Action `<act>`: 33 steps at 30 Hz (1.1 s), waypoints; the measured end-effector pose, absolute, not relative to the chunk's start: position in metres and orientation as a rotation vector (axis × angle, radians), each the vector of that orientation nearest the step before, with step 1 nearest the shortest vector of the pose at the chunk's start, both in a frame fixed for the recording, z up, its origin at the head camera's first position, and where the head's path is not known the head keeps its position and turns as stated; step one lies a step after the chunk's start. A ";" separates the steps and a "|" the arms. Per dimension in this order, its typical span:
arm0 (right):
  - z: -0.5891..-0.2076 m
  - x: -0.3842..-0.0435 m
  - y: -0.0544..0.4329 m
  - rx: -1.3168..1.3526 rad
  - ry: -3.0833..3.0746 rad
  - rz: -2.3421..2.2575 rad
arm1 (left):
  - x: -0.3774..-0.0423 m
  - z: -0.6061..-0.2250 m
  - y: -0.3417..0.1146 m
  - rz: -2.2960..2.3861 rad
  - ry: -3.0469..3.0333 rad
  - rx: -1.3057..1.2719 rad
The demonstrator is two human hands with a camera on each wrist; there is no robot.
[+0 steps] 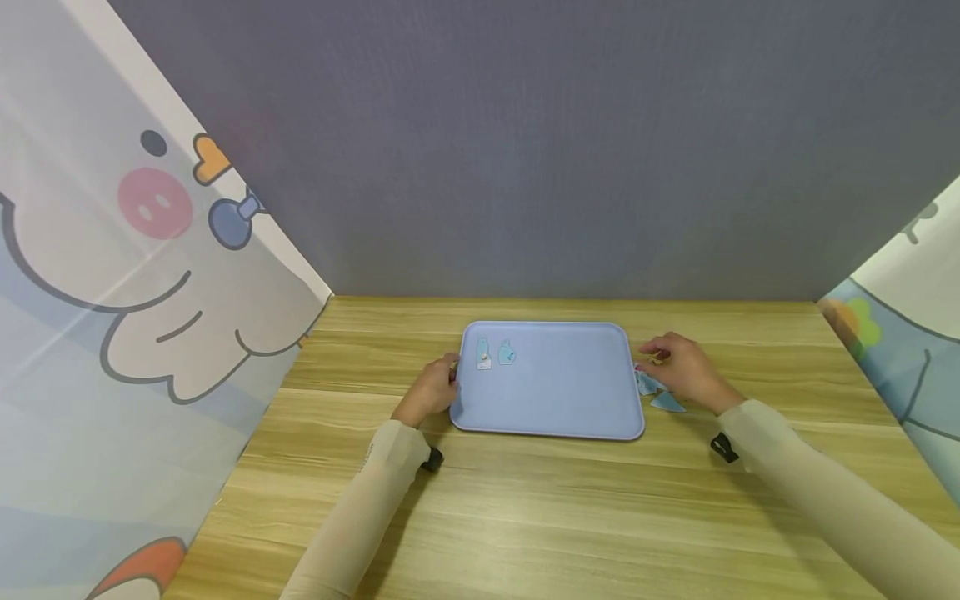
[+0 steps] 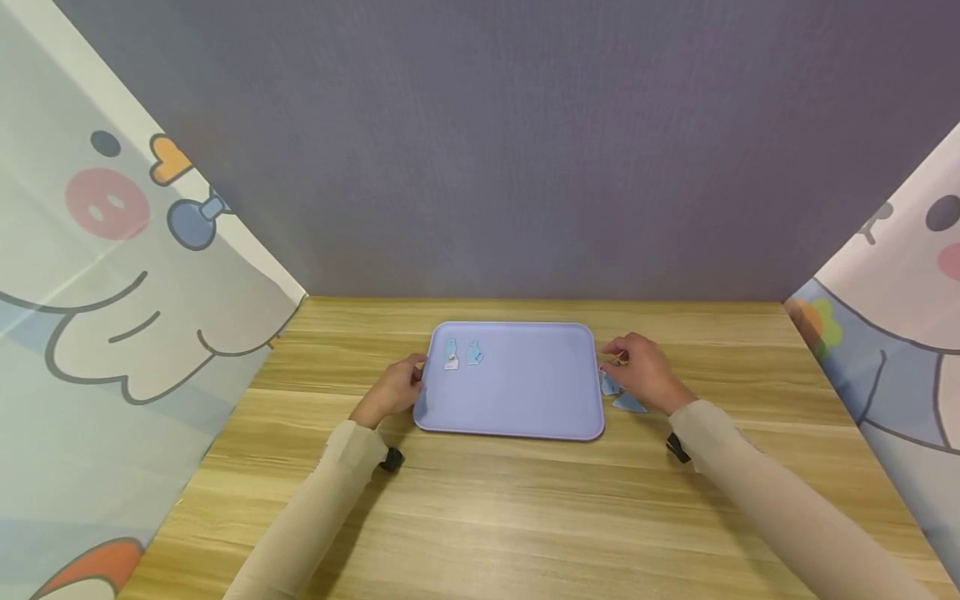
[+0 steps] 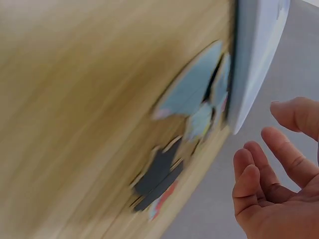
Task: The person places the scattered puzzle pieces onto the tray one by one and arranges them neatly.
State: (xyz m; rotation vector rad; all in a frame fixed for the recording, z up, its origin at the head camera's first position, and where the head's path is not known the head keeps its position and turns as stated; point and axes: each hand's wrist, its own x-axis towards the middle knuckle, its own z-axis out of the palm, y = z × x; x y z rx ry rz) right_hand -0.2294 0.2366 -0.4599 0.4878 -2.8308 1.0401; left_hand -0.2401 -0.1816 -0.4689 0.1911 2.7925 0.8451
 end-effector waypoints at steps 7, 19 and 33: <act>-0.461 -0.223 0.262 0.460 -2.861 0.996 | -0.240 -0.467 -0.181 0.838 2.780 0.170; -0.469 -0.216 0.289 0.444 -2.956 0.864 | -0.241 -0.468 -0.179 0.832 2.781 0.159; -0.473 -0.215 0.290 0.463 -3.047 0.848 | -0.242 -0.471 -0.180 0.844 2.783 0.173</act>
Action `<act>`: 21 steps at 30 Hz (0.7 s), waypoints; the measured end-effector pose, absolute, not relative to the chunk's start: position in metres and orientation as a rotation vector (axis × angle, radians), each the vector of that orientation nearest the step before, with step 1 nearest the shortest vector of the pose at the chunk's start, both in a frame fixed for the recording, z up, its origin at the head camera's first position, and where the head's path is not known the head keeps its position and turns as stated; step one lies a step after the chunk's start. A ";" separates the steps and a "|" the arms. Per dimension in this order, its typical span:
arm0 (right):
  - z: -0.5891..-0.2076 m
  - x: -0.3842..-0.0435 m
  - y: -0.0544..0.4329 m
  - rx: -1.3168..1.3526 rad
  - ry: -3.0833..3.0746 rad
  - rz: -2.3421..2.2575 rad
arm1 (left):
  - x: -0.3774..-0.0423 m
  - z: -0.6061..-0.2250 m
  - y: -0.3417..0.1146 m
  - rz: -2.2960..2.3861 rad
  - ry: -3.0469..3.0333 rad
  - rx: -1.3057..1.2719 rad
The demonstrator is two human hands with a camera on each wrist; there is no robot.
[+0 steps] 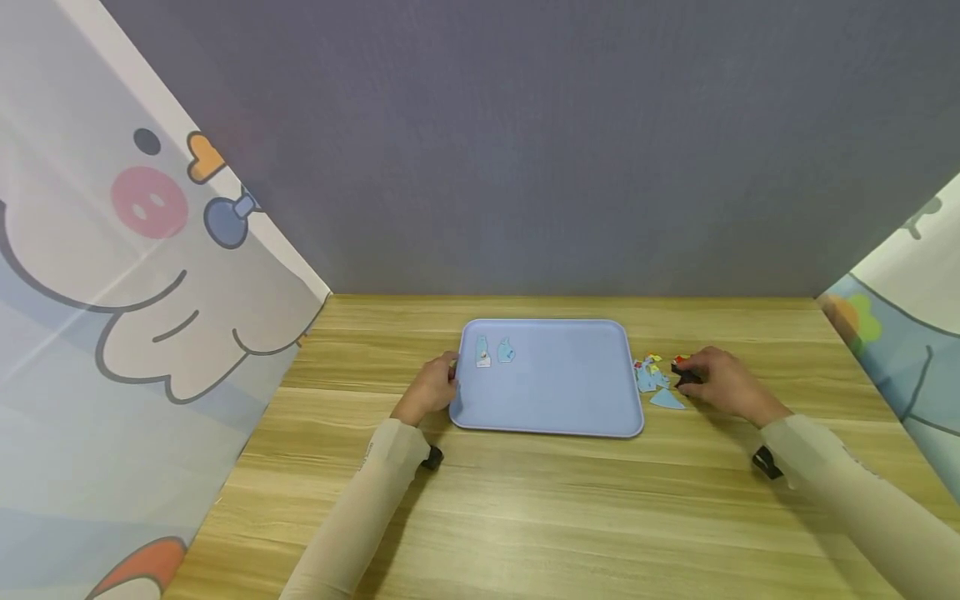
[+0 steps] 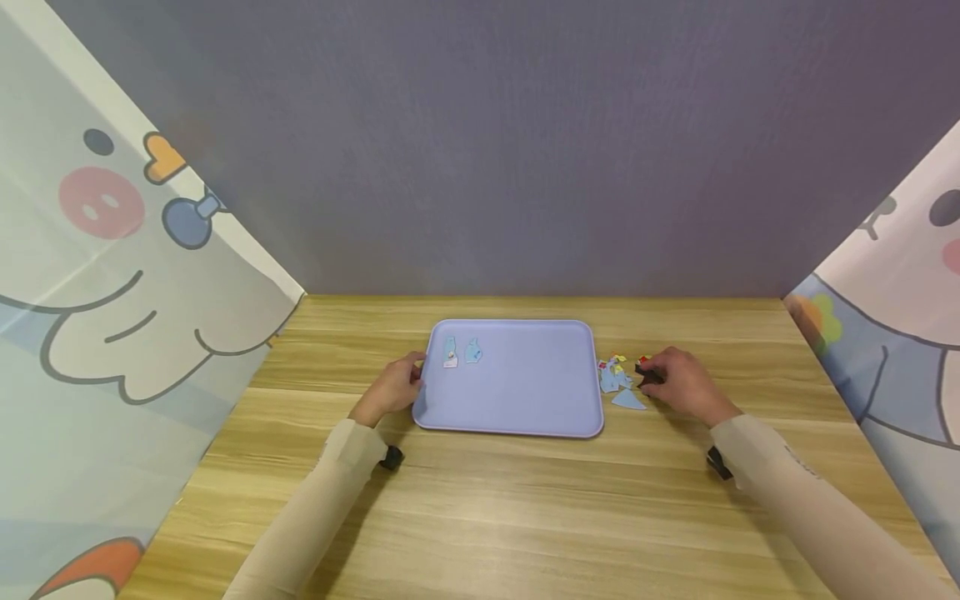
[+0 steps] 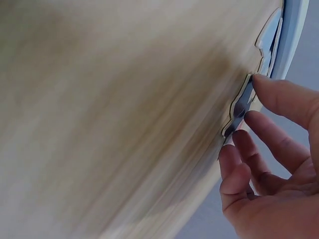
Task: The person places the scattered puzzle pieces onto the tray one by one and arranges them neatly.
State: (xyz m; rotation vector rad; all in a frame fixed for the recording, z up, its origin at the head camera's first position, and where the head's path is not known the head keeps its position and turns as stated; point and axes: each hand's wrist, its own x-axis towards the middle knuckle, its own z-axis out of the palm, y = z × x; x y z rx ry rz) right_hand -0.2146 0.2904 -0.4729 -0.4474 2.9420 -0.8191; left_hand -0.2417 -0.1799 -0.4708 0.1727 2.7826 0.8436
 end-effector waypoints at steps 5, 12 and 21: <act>-0.472 -0.214 0.289 -0.472 2.952 -0.780 | -0.241 -0.470 -0.180 0.856 2.770 0.165; -0.471 -0.214 0.286 -0.466 2.962 -0.765 | -0.240 -0.468 -0.179 0.849 2.773 0.162; -0.472 -0.214 0.286 -0.438 2.985 -0.774 | -0.239 -0.468 -0.180 0.837 2.780 0.164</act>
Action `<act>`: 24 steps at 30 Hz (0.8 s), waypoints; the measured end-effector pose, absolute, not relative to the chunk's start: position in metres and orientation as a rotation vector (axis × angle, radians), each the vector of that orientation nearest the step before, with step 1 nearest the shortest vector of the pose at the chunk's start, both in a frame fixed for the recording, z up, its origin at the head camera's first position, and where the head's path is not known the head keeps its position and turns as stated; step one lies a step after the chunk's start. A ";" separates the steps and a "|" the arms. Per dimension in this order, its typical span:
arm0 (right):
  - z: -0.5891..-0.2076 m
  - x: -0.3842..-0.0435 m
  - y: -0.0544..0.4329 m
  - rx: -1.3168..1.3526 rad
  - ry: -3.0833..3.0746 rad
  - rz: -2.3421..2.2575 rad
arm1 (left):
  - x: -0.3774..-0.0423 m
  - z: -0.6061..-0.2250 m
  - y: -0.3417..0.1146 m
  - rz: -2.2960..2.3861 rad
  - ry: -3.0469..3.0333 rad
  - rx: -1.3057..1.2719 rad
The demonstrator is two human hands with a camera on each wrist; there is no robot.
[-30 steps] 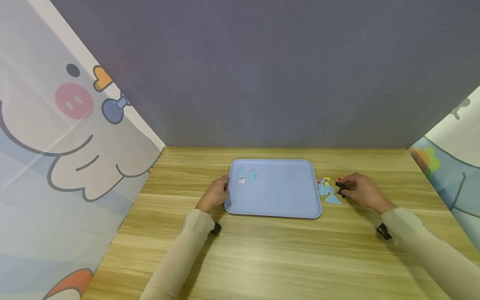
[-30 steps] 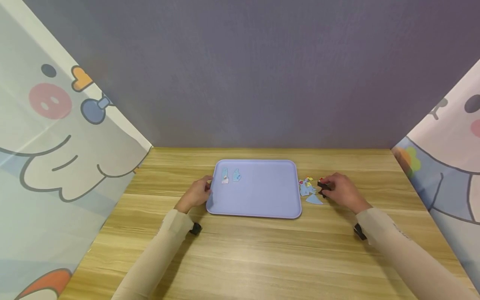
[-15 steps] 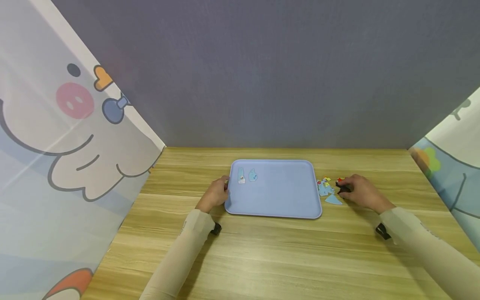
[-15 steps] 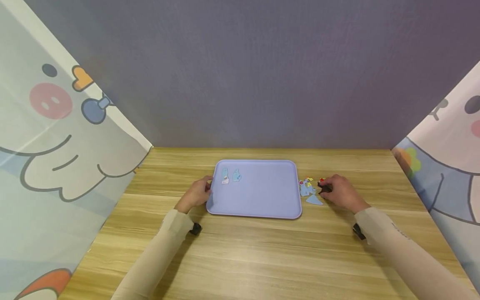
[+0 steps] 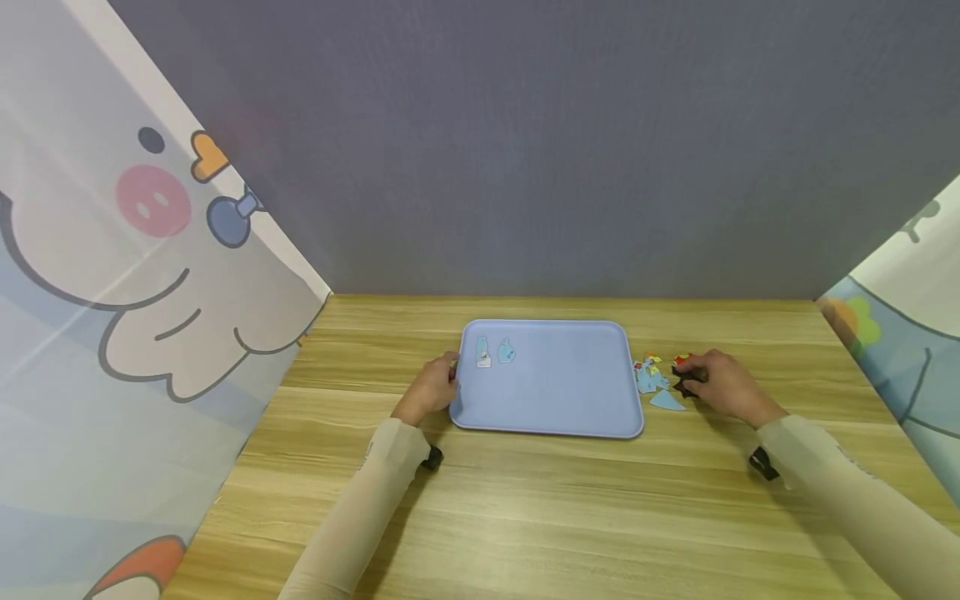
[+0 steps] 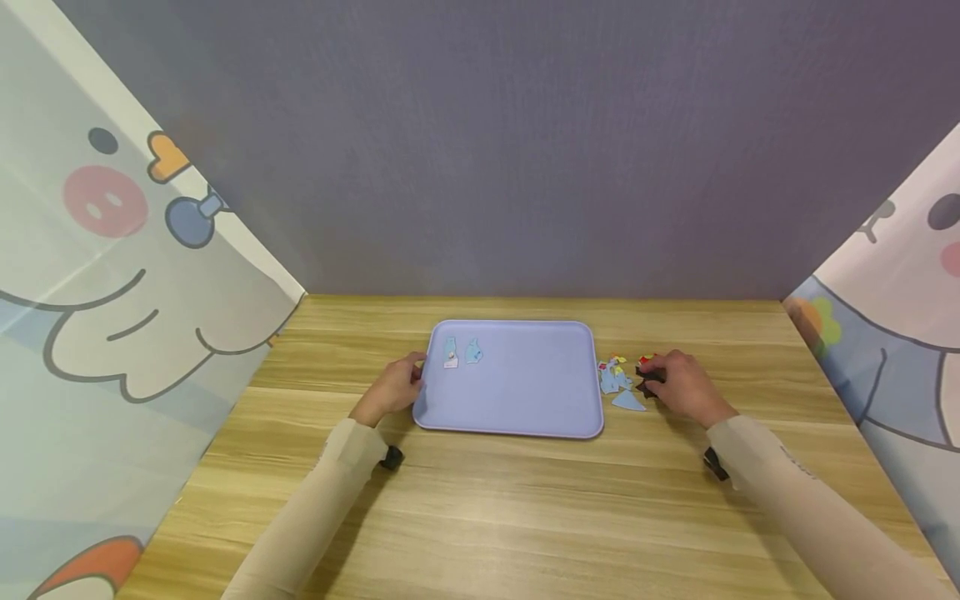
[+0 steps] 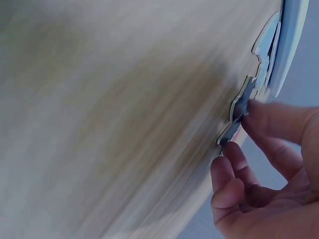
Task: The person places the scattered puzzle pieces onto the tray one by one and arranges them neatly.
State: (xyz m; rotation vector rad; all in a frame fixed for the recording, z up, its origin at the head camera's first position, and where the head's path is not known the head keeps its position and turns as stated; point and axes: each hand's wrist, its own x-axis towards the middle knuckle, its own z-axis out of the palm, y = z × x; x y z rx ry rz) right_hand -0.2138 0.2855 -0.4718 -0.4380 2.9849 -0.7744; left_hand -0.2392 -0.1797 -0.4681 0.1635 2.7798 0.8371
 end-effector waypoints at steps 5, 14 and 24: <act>-0.472 -0.216 0.287 -0.379 2.954 -0.779 | -0.240 -0.469 -0.180 0.852 2.769 0.169; -0.470 -0.222 0.287 -0.346 2.932 -0.758 | -0.240 -0.469 -0.181 0.856 2.775 0.175; -0.472 -0.221 0.284 -0.331 2.953 -0.759 | -0.239 -0.468 -0.180 0.869 2.772 0.178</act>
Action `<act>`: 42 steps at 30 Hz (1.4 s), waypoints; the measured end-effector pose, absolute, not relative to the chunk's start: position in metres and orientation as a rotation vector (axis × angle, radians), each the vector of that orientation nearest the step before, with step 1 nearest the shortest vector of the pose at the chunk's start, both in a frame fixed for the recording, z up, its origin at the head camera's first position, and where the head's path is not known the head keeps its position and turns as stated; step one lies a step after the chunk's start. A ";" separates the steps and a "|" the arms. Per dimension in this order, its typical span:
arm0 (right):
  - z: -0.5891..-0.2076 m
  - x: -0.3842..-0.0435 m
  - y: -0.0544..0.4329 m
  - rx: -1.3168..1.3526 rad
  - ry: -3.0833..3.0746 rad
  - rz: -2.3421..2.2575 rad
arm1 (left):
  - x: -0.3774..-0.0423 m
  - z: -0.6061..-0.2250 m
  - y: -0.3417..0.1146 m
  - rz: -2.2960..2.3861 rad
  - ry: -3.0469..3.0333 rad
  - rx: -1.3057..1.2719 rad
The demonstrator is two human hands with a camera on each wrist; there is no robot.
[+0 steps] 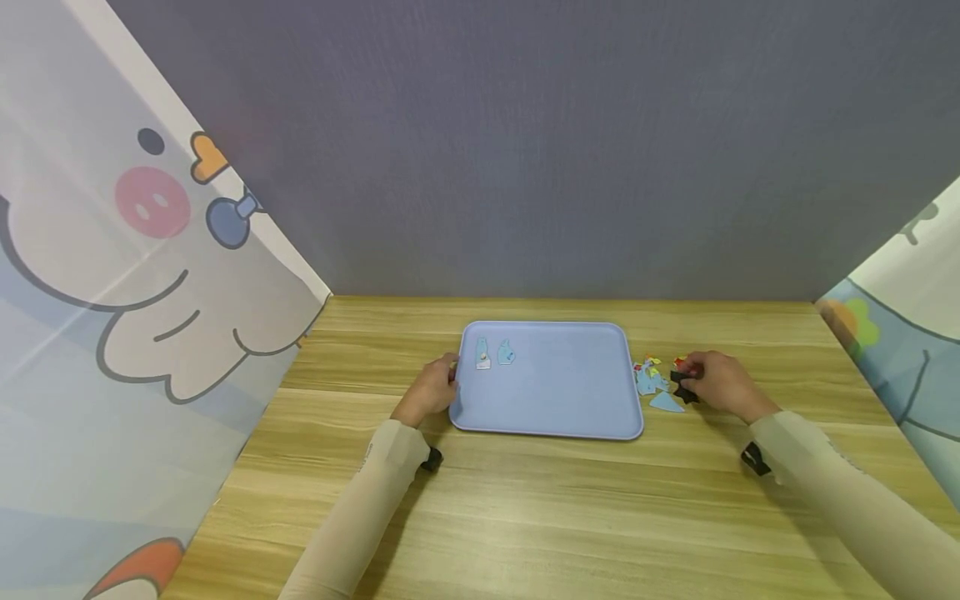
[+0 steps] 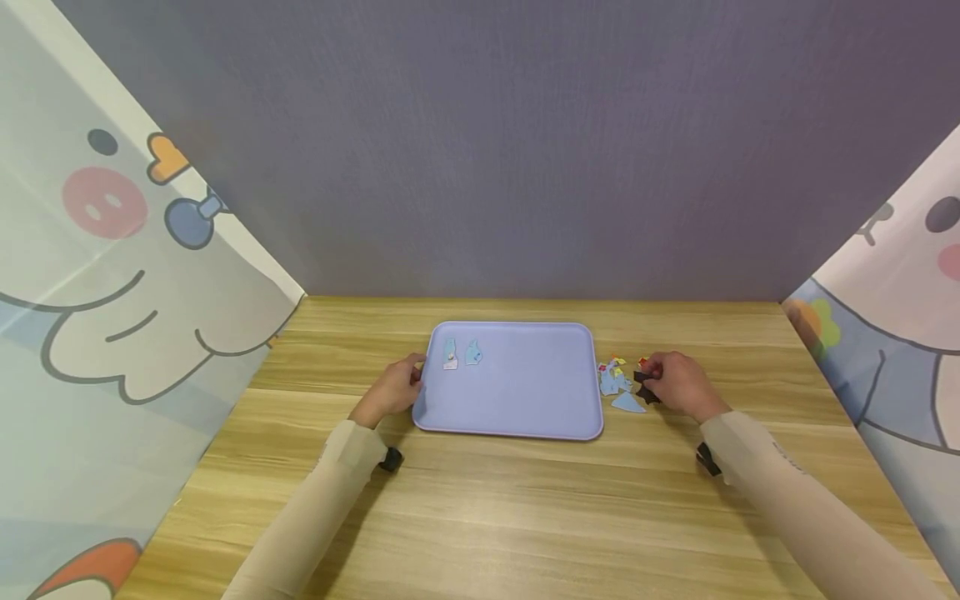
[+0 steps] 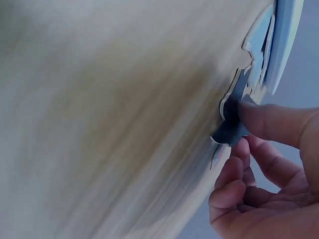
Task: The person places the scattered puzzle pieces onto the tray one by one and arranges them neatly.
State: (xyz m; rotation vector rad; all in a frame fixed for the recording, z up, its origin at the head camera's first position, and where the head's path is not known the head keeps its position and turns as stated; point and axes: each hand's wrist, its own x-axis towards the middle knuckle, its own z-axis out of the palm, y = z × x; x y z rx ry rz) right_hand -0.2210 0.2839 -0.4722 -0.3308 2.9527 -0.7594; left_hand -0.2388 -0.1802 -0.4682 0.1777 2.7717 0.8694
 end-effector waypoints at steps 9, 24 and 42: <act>-0.465 -0.220 0.274 -0.434 3.060 -0.854 | -0.239 -0.469 -0.181 0.870 2.765 0.166; -0.452 -0.226 0.254 -0.518 3.101 -0.944 | -0.238 -0.470 -0.181 0.861 2.763 0.150; -0.447 -0.240 0.194 -0.684 3.045 -1.084 | -0.240 -0.470 -0.182 0.869 2.764 0.165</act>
